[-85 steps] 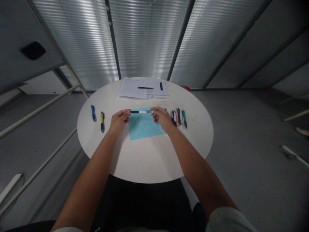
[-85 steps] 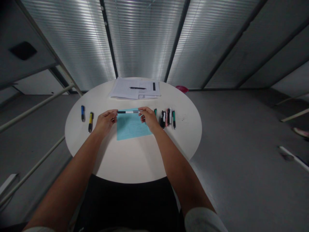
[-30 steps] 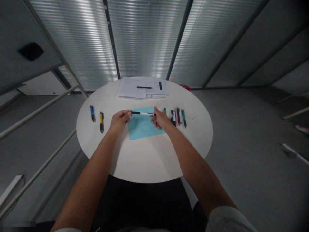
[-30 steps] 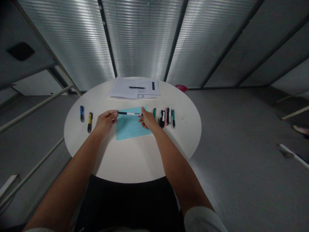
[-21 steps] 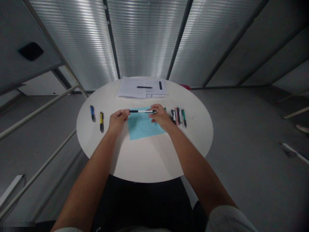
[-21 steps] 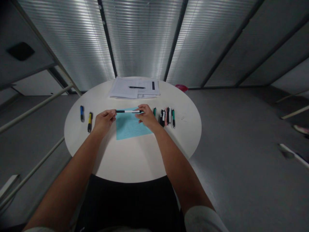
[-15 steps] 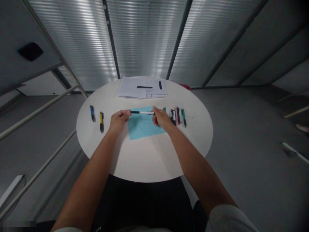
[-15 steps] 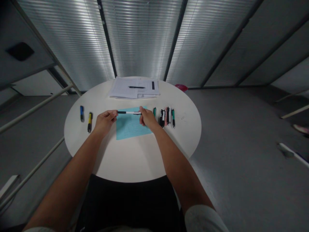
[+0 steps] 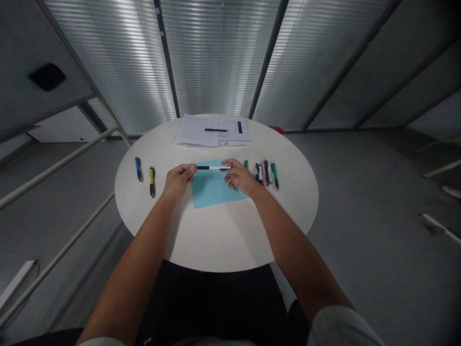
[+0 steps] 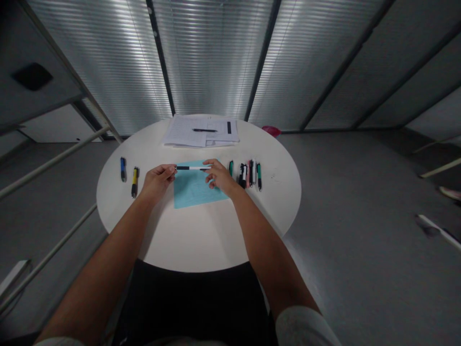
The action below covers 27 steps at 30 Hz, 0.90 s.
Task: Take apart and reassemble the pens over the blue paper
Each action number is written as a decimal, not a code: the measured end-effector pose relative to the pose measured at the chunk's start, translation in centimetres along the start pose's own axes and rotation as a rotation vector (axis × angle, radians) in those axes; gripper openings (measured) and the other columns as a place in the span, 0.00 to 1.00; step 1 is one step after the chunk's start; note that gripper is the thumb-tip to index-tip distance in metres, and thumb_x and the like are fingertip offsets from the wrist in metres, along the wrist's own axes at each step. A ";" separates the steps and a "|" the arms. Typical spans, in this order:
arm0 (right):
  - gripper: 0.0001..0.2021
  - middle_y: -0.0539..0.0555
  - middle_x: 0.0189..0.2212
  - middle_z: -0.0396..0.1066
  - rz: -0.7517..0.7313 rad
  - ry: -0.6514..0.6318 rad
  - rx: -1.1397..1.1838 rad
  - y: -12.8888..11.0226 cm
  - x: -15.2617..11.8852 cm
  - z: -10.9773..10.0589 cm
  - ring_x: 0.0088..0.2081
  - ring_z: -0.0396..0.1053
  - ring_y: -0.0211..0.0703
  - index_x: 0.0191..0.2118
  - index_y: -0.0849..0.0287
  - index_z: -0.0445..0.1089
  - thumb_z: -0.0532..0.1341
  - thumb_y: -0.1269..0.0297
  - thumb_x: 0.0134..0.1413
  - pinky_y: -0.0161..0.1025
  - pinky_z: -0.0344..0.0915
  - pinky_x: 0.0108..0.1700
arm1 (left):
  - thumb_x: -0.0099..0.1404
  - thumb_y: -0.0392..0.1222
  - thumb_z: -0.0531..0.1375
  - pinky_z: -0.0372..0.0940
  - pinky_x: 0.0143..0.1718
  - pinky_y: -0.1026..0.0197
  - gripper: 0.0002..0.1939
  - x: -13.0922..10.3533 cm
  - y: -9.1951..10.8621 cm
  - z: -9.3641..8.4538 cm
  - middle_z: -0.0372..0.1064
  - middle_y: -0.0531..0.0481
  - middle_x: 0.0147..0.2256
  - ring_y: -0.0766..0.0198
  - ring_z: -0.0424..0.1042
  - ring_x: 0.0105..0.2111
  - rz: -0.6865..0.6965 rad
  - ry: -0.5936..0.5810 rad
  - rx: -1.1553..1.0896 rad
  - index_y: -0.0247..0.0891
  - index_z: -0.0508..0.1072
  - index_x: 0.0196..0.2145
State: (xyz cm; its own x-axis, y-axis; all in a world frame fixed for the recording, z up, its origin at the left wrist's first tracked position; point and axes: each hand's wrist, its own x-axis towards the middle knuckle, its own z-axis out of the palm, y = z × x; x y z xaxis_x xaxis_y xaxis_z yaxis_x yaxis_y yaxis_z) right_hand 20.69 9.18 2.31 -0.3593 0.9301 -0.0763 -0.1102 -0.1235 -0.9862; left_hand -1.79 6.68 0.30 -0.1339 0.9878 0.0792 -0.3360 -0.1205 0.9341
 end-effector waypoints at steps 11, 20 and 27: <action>0.15 0.42 0.17 0.61 0.054 0.041 -0.139 0.1 0.0 0.1 0.12 0.53 0.31 0.43 0.56 0.64 0.57 0.51 0.56 0.29 0.44 0.12 | 0.50 0.42 0.69 0.56 0.29 0.63 0.10 0.1 0.0 0.0 0.69 0.50 0.25 0.70 0.62 0.25 0.008 -0.013 0.019 0.34 0.79 0.30; 0.16 0.44 0.26 0.62 0.057 0.072 -0.038 -0.1 -0.1 0.5 0.16 0.53 0.27 0.38 0.55 0.65 0.67 0.56 0.45 0.28 0.40 0.14 | 0.50 0.42 0.69 0.56 0.28 0.64 0.10 0.0 0.1 0.1 0.70 0.50 0.26 0.71 0.62 0.24 -0.006 -0.018 0.039 0.35 0.79 0.30; 0.16 0.46 0.22 0.63 0.019 0.008 -0.169 0.8 0.6 -0.1 0.19 0.52 0.27 0.35 0.60 0.72 0.70 0.59 0.39 0.30 0.46 0.19 | 0.51 0.41 0.67 0.58 0.28 0.64 0.08 0.2 -0.2 -0.3 0.68 0.52 0.26 0.70 0.63 0.24 -0.004 -0.040 0.101 0.36 0.77 0.30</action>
State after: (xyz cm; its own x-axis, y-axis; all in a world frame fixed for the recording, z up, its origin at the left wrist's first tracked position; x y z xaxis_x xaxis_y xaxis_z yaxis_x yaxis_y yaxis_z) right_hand 20.49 9.68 1.49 -0.3523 0.9309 -0.0960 0.0540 -0.0822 -0.9952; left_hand -2.00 6.83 0.07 -0.0947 0.9917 0.0875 -0.2406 -0.1081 0.9646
